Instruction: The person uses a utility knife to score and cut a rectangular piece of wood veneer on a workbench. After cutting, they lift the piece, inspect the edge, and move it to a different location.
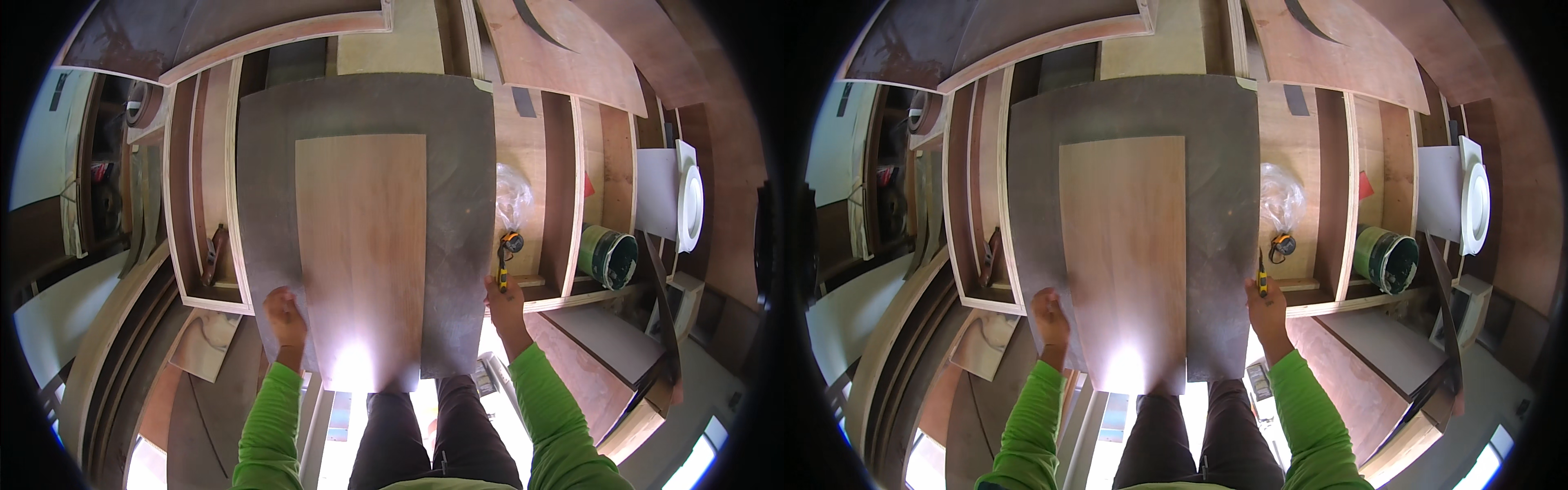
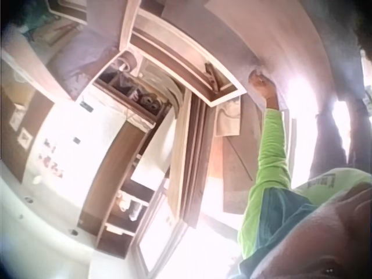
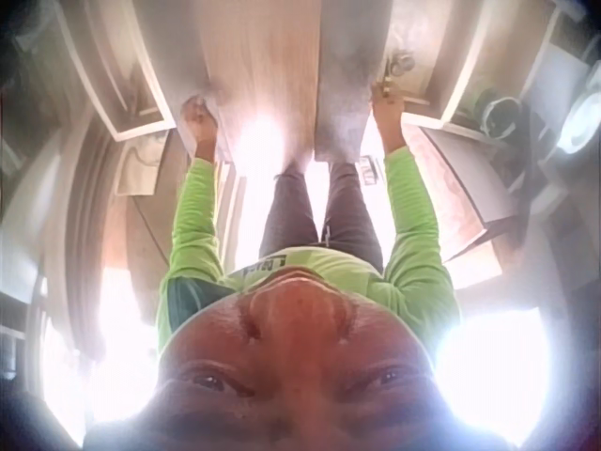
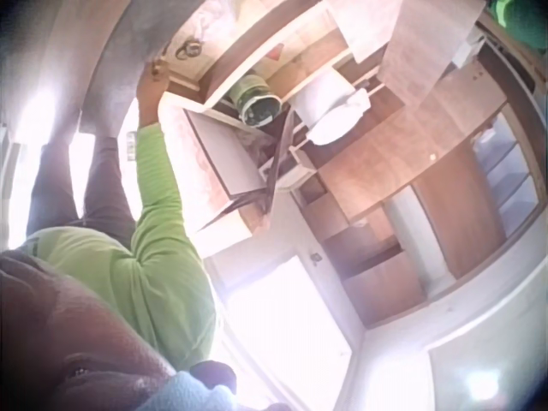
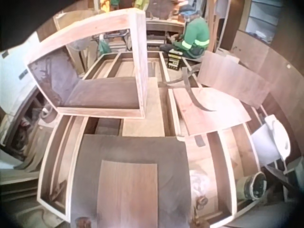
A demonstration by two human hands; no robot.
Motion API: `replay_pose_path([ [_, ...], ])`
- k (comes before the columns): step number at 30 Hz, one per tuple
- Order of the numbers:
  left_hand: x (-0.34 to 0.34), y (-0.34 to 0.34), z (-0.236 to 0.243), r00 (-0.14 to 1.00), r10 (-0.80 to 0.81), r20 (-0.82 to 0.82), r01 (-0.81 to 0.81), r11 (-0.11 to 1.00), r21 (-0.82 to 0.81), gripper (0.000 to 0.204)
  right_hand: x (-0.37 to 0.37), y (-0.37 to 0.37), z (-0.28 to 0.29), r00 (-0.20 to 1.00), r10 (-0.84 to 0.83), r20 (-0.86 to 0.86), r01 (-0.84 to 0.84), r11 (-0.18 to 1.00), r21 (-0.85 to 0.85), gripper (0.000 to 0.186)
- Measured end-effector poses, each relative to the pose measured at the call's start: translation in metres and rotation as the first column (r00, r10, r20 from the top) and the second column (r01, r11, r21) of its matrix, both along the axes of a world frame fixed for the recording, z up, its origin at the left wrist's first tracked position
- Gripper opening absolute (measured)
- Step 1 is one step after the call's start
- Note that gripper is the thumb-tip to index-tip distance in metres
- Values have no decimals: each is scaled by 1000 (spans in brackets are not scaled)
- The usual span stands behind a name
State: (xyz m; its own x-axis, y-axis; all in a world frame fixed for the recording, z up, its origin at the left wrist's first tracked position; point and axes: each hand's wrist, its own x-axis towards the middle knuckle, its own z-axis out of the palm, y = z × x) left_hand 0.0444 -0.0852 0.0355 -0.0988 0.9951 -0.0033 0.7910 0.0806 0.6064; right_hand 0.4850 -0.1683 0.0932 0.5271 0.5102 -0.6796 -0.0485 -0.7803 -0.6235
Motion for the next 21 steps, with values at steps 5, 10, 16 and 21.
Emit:
replay_pose_path([
  [5,120,40,42,935,-55,351,104,987,-122,4,15,-15,-14,984,-123,-131,140,982,127,16],
  [10,162,57,26,942,-106,318,133,989,-67,7,17,11,0,976,-130,-176,123,991,-49,19],
  [16,168,49,14,933,-269,239,285,958,-34,11,19,10,-13,994,-44,-101,45,999,14,23],
  [21,223,107,-1,935,-319,156,299,944,137,24,81,32,-33,979,-196,-56,202,970,138,21],
])
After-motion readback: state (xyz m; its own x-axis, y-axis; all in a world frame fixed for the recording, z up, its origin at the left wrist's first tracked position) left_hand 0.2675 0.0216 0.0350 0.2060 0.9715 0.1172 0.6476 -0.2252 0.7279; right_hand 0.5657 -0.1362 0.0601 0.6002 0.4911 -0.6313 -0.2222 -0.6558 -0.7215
